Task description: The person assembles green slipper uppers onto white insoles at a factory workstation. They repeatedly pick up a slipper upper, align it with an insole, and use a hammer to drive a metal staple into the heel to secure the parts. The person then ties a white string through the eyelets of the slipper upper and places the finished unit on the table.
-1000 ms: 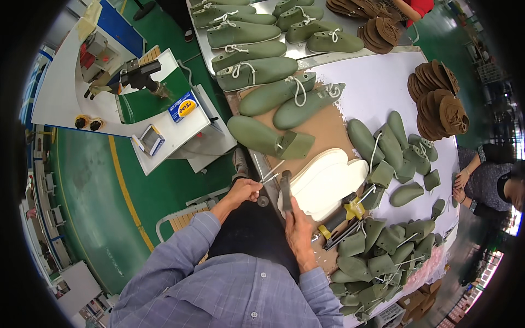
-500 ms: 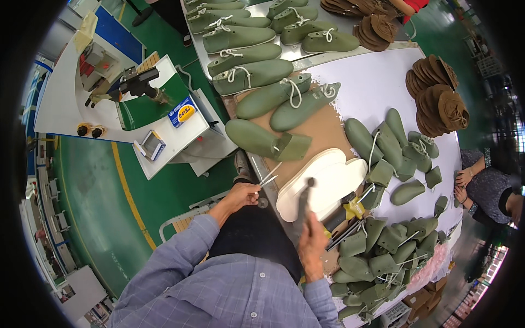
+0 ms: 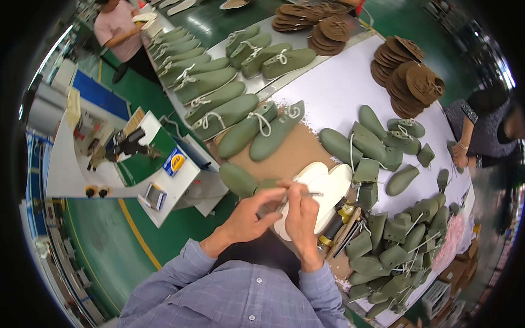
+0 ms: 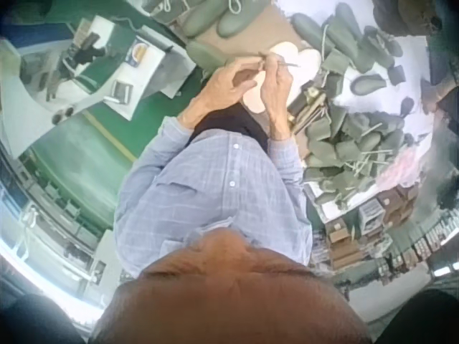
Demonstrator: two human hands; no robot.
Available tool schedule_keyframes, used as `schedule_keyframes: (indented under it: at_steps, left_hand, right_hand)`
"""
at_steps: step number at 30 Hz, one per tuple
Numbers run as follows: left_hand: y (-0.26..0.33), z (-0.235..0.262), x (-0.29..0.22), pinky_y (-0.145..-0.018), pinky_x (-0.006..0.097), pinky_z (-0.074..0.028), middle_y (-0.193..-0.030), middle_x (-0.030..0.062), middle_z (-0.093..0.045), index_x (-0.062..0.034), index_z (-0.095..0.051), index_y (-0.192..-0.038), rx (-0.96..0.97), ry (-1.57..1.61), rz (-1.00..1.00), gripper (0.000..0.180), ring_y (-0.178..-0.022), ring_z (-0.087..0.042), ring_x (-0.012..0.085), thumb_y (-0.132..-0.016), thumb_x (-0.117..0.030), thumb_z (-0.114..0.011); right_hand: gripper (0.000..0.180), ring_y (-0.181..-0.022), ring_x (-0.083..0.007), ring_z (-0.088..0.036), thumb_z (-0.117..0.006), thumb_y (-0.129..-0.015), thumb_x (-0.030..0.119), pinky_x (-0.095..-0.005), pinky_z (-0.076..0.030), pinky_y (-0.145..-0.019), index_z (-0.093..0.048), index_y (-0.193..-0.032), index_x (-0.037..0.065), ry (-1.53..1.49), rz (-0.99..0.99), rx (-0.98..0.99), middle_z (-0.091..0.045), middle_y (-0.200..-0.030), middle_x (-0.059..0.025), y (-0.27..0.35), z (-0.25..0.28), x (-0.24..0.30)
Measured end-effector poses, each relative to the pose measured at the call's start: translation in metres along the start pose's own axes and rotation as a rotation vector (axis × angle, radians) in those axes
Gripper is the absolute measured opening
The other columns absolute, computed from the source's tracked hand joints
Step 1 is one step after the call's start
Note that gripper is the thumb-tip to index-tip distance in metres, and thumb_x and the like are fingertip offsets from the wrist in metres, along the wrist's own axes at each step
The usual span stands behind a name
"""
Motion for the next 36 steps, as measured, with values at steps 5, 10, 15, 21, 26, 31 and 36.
schedule_keyframes:
  at_steps: [5, 10, 15, 21, 26, 31, 36]
  left_hand:
    - [-0.031, 0.033, 0.063, -0.11, 0.052, -0.038, -0.127, 0.0146, -0.065, -0.008, -0.057, -0.136, -0.21, -0.558, -0.248, 0.067, -0.129, -0.053, 0.0366, -0.076, -0.022, -0.085]
    - [-0.065, 0.061, 0.117, -0.098, 0.042, -0.049, -0.128, 0.0093, -0.065, -0.0104, -0.062, -0.129, -0.305, -0.593, -0.202, 0.06, -0.12, -0.061, 0.0314, -0.074, -0.021, -0.085]
    - [-0.077, 0.029, 0.138, -0.093, 0.042, -0.05, -0.126, 0.0074, -0.066, -0.0114, -0.067, -0.119, -0.135, -0.708, -0.233, 0.055, -0.115, -0.063, 0.0308, -0.069, -0.027, -0.086]
    - [-0.094, 0.013, 0.148, -0.087, 0.044, -0.053, -0.11, 0.0117, -0.071, -0.0099, -0.068, -0.113, -0.18, -0.638, -0.302, 0.05, -0.102, -0.068, 0.0332, -0.072, -0.033, -0.086]
    - [-0.097, 0.017, 0.186, -0.1, 0.037, -0.049, -0.124, 0.0137, -0.066, -0.0025, -0.062, -0.125, -0.062, -0.404, -0.066, 0.056, -0.114, -0.063, 0.0268, -0.078, -0.022, -0.085]
    - [-0.099, 0.003, 0.189, -0.098, 0.036, -0.047, -0.121, 0.0154, -0.064, 0.0038, -0.057, -0.13, 0.087, -0.363, 0.066, 0.05, -0.11, -0.059, 0.024, -0.093, -0.024, -0.076]
    - [-0.107, 0.001, 0.192, -0.093, 0.041, -0.049, -0.114, 0.0211, -0.064, 0.0075, -0.054, -0.123, 0.182, -0.543, -0.015, 0.049, -0.101, -0.059, 0.0292, -0.095, -0.027, -0.074]
  right_hand:
    - [0.037, -0.075, -0.0165, -0.068, -0.044, -0.111, 0.028, -0.0319, -0.052, -0.07, -0.065, -0.113, -0.003, -0.078, -0.043, -0.13, -0.074, -0.092, -0.0098, -0.041, -0.026, 0.022]
    - [0.02, -0.061, -0.0204, -0.056, -0.047, -0.102, 0.01, -0.0311, -0.048, -0.06, -0.06, -0.113, -0.001, 0.157, 0.154, 0.012, -0.061, -0.077, -0.0064, -0.023, -0.044, 0.037]
    - [0.029, -0.056, -0.0054, -0.039, -0.042, -0.111, 0.024, -0.0238, -0.034, -0.052, -0.052, -0.125, 0.0, -0.008, -0.198, -0.417, -0.041, -0.064, 0.005, -0.031, 0.086, -0.034]
    - [0.019, -0.097, -0.0347, -0.067, -0.059, -0.094, 0.008, -0.0424, -0.055, -0.086, -0.065, -0.109, -0.002, 0.238, 0.123, -0.184, -0.069, -0.114, -0.0186, -0.035, 0.002, -0.001]
    - [0.025, -0.09, -0.0401, -0.063, -0.063, -0.089, 0.003, -0.047, -0.053, -0.078, -0.065, -0.113, -0.002, 0.2, -0.01, -0.481, -0.062, -0.101, -0.0202, -0.046, 0.018, -0.055]
    - [0.02, -0.09, -0.0431, -0.063, -0.06, -0.097, 0.012, -0.0485, -0.052, -0.079, -0.067, -0.111, -0.001, 0.119, -0.175, -0.76, -0.064, -0.098, -0.0224, 0.031, 0.074, -0.079]
    - [0.023, -0.096, -0.0441, -0.064, -0.057, -0.099, 0.015, -0.0508, -0.051, -0.085, -0.067, -0.113, -0.001, -0.115, -0.314, -1.009, -0.067, -0.1, -0.0236, 0.102, 0.046, -0.094]
Point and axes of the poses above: each hand's wrist, its own y-axis away from the middle knuckle, its own z-axis out of the back of the hand, x = y × z, the point moved 10 cm from there along -y, towards the middle knuckle
